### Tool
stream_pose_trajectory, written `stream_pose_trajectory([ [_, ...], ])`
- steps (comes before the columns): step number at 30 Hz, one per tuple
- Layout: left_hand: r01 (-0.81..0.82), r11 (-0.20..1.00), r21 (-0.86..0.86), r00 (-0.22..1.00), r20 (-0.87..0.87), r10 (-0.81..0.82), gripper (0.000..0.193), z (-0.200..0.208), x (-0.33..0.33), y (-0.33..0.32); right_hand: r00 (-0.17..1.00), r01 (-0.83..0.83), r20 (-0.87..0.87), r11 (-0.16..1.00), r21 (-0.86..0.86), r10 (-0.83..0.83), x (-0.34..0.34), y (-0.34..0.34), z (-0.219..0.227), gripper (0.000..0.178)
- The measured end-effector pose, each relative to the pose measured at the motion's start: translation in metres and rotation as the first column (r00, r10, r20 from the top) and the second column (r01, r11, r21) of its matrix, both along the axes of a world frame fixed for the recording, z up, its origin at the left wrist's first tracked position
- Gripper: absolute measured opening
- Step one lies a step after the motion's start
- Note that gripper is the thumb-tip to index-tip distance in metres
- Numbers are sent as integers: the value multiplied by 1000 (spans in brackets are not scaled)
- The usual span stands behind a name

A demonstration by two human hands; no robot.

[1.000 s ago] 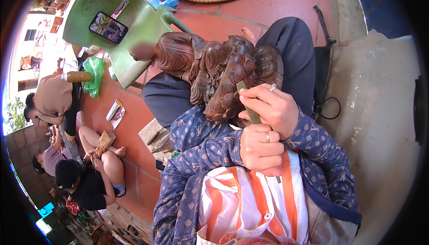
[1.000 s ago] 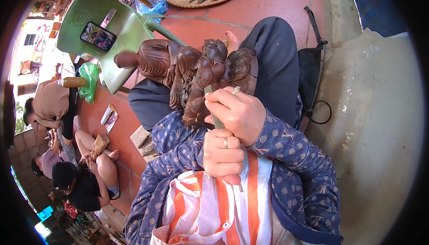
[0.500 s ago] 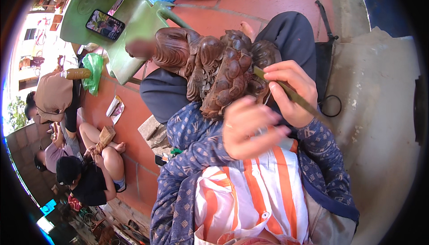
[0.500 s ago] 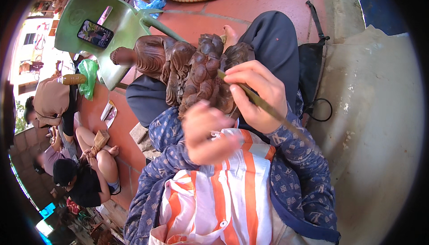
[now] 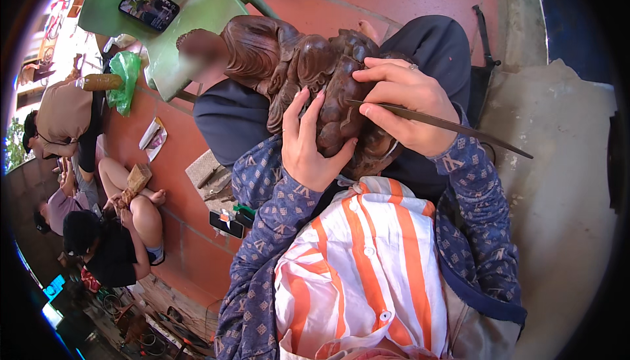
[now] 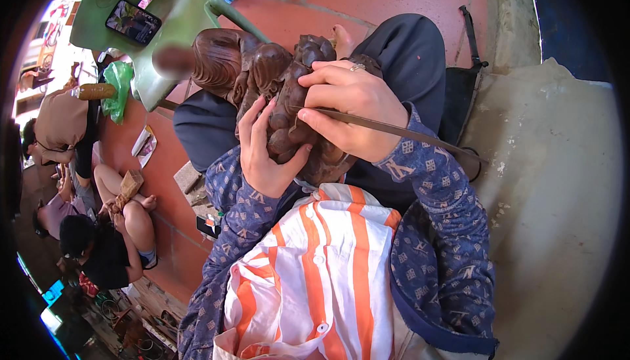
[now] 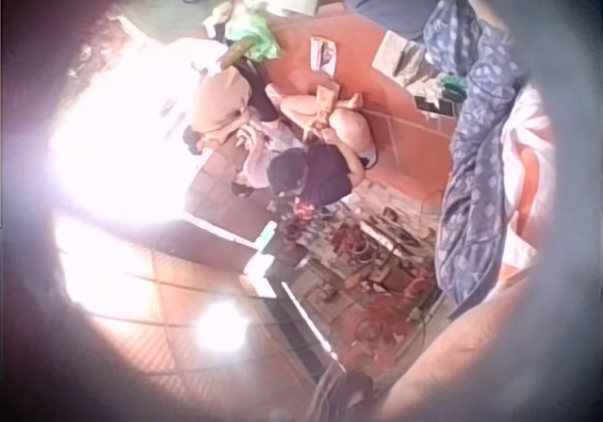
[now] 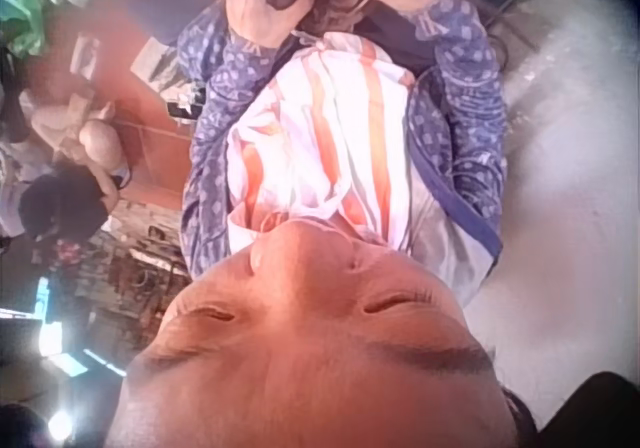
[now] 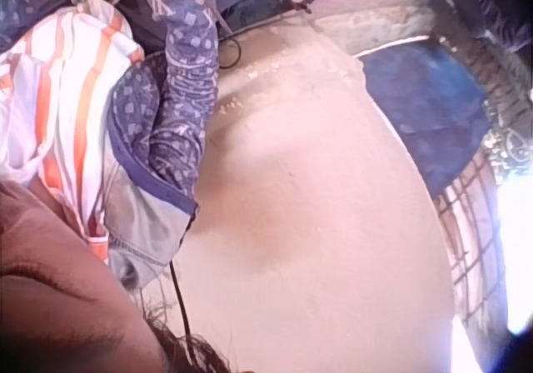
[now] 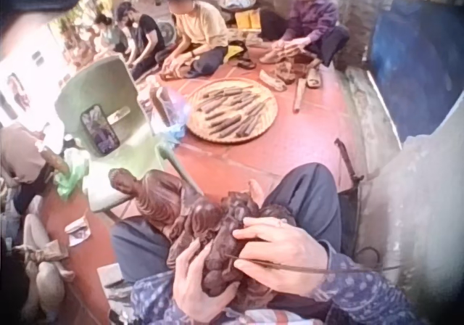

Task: The person carves a wooden Buddha statue using a small metal tool, focusing on the head and hair details. They hold the statue with one hand and use the tool with the other to refine the surface.

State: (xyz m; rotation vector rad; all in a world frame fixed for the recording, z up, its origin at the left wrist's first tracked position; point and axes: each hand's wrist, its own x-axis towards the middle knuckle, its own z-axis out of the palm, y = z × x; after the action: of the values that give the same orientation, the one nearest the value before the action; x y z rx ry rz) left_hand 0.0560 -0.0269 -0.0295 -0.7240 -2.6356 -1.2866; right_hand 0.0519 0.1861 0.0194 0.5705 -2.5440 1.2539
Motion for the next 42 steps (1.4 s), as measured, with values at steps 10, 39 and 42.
stream_pose_trajectory([
  [10,8,1000,14,1000,-14,-8,79,-2,-2,0,995,-92,41,987,129,88,-13,8,12,16],
  [39,12,1000,29,1000,-3,-12,78,-3,-2,0,989,-88,115,996,-21,90,-14,11,9,17],
  [42,3,1000,29,1000,-9,-2,78,-5,-3,0,973,-44,226,999,-12,45,-10,7,16,13],
])
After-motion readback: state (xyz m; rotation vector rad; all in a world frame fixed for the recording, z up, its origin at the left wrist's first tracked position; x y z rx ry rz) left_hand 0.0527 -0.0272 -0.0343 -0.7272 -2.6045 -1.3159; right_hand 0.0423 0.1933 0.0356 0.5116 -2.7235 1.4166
